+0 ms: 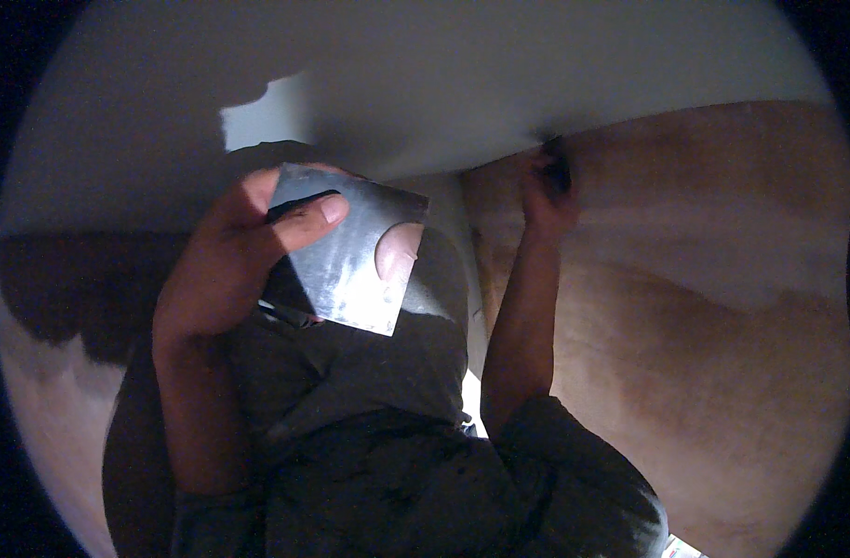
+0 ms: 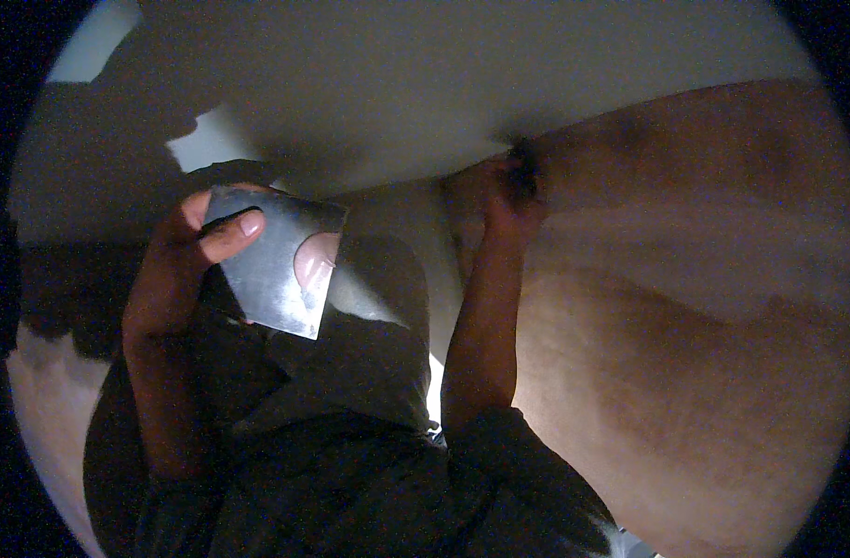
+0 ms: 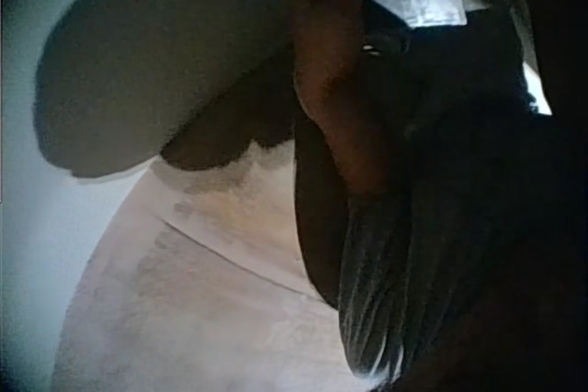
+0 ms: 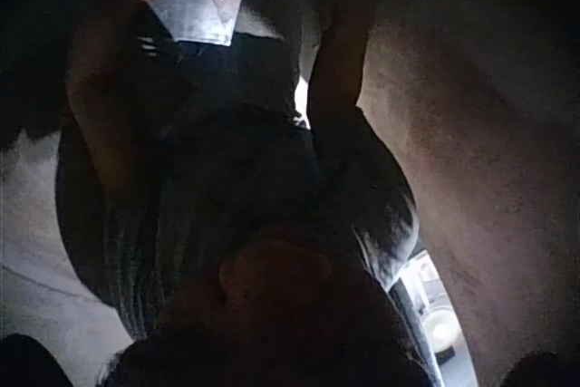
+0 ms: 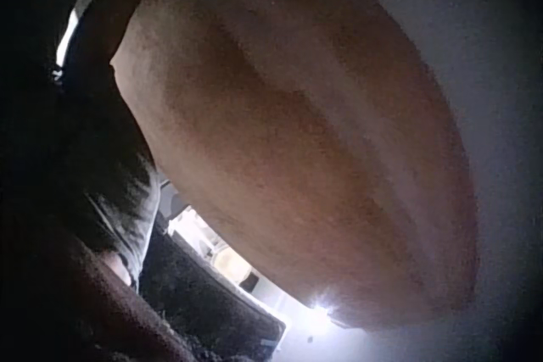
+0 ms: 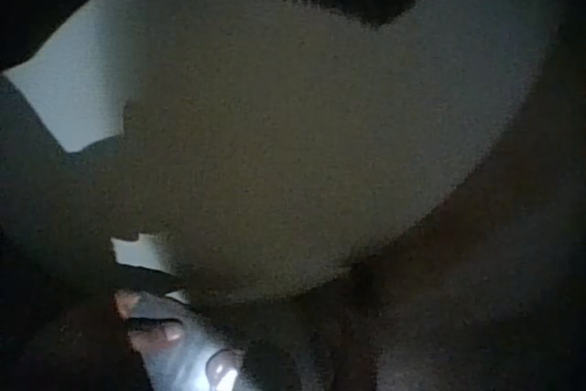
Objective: The person scoops white wall compound from a can onto a small metal trowel and applies it to a wall corner. They use a second trowel to smooth the compound into the corner joint, repeatedly loading the tool and working the material into the seam.
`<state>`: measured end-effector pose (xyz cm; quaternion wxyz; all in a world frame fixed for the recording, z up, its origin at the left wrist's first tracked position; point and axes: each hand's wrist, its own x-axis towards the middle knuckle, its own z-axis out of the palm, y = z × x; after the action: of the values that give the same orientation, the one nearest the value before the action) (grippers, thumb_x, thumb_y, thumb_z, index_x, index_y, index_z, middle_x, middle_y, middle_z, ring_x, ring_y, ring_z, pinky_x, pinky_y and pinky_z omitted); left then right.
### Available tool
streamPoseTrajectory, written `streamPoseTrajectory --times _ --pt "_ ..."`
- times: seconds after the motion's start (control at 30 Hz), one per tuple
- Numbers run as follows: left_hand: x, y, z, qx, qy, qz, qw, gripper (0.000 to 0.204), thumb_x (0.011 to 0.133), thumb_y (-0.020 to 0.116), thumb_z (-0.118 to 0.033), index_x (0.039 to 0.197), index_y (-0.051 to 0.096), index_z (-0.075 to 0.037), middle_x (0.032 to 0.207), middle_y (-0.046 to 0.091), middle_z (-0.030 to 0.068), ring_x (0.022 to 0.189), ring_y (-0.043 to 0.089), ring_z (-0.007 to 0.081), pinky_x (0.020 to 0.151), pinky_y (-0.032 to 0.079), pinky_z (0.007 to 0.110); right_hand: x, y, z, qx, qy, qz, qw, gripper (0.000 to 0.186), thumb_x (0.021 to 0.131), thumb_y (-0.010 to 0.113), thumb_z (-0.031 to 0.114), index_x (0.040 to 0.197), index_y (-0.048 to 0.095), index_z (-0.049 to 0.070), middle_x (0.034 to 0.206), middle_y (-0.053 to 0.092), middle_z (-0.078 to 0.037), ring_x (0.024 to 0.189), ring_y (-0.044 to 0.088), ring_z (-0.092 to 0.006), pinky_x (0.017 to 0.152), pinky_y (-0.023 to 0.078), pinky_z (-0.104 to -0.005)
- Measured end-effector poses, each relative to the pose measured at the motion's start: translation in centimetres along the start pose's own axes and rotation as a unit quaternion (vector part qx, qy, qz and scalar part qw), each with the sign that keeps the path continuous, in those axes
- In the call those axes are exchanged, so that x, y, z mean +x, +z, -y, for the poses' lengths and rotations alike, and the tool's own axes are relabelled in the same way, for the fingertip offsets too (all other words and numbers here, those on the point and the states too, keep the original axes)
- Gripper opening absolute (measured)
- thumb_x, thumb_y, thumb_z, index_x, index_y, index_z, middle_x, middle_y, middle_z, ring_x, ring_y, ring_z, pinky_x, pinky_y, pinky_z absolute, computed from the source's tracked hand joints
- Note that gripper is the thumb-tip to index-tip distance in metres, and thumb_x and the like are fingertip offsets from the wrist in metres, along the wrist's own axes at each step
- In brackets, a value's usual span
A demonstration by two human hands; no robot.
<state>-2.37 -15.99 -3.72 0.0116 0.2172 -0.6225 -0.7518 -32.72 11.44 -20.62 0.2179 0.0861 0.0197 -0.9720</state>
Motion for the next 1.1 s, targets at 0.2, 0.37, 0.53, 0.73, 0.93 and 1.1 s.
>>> streamPoseTrajectory --times 0.2,0.37,0.53,0.73,0.93,1.1 --pt "0.2 0.0 -0.3 0.006 0.008 0.03 1.0 0.023 0.092 0.065 -0.024 0.101 0.065 -0.002 0.088 0.064 0.0 0.087 0.058 0.0111 0.079 0.045 0.027 -0.6 2.5 0.9 0.012 -0.011 -0.013 1.0 0.034 0.09 0.046 0.019 0.115 0.056 -0.002 0.105 0.058 -0.017 0.093 0.055 -0.0296 0.08 0.046 -0.0441" --pt "0.4 0.4 0.3 -0.021 -0.017 0.019 0.999 0.026 0.092 0.065 -0.026 0.101 0.066 -0.002 0.087 0.064 0.0005 0.086 0.058 0.012 0.08 0.044 0.027 -2.4 4.5 0.2 0.024 -0.021 0.033 0.999 0.037 0.095 0.041 0.022 0.119 0.052 -0.003 0.105 0.055 -0.017 0.096 0.051 -0.0281 0.085 0.041 -0.0439" --pt "0.5 0.2 0.0 0.015 -0.041 0.051 0.998 0.026 0.092 0.065 -0.026 0.101 0.066 -0.002 0.091 0.065 0.0019 0.091 0.057 0.0122 0.083 0.043 0.028 -5.2 3.9 -2.4 -0.061 0.008 0.115 0.991 0.048 0.088 0.056 0.012 0.133 0.05 -0.003 0.12 0.061 -0.016 0.102 0.057 -0.0259 0.089 0.046 -0.0402" --pt "0.8 0.0 -4.5 0.058 -0.051 0.032 0.997 0.03 0.091 0.066 -0.027 0.107 0.064 -0.001 0.099 0.066 0.0044 0.095 0.057 0.0144 0.088 0.042 0.029 -4.8 -2.2 -3.6 -0.1 0.044 0.046 0.993 0.051 0.085 0.06 0.013 0.133 0.051 -0.002 0.126 0.061 -0.015 0.109 0.06 -0.0286 0.09 0.053 -0.0416" --pt "0.6 0.3 -11.1 0.106 -0.094 -0.004 0.99 0.038 0.089 0.07 -0.027 0.114 0.061 0.0 0.106 0.065 0.0077 0.1 0.057 0.0186 0.093 0.042 0.032 -2.8 -1.1 -4.0 -0.12 -0.055 -0.038 0.99 0.049 0.081 0.063 0.009 0.128 0.055 -0.001 0.121 0.063 -0.015 0.101 0.062 -0.0287 0.088 0.053 -0.0415" --pt "0.6 2.0 -12.9 0.15 -0.111 -0.06 0.981 0.046 0.086 0.073 -0.029 0.119 0.06 -0.001 0.109 0.066 0.0087 0.102 0.058 0.0193 0.095 0.042 0.032 -1.5 -2.3 -1.8 -0.112 -0.125 -0.062 0.984 0.041 0.079 0.063 0.007 0.119 0.06 0.001 0.111 0.065 -0.014 0.097 0.062 -0.0288 0.084 0.053 -0.0416"
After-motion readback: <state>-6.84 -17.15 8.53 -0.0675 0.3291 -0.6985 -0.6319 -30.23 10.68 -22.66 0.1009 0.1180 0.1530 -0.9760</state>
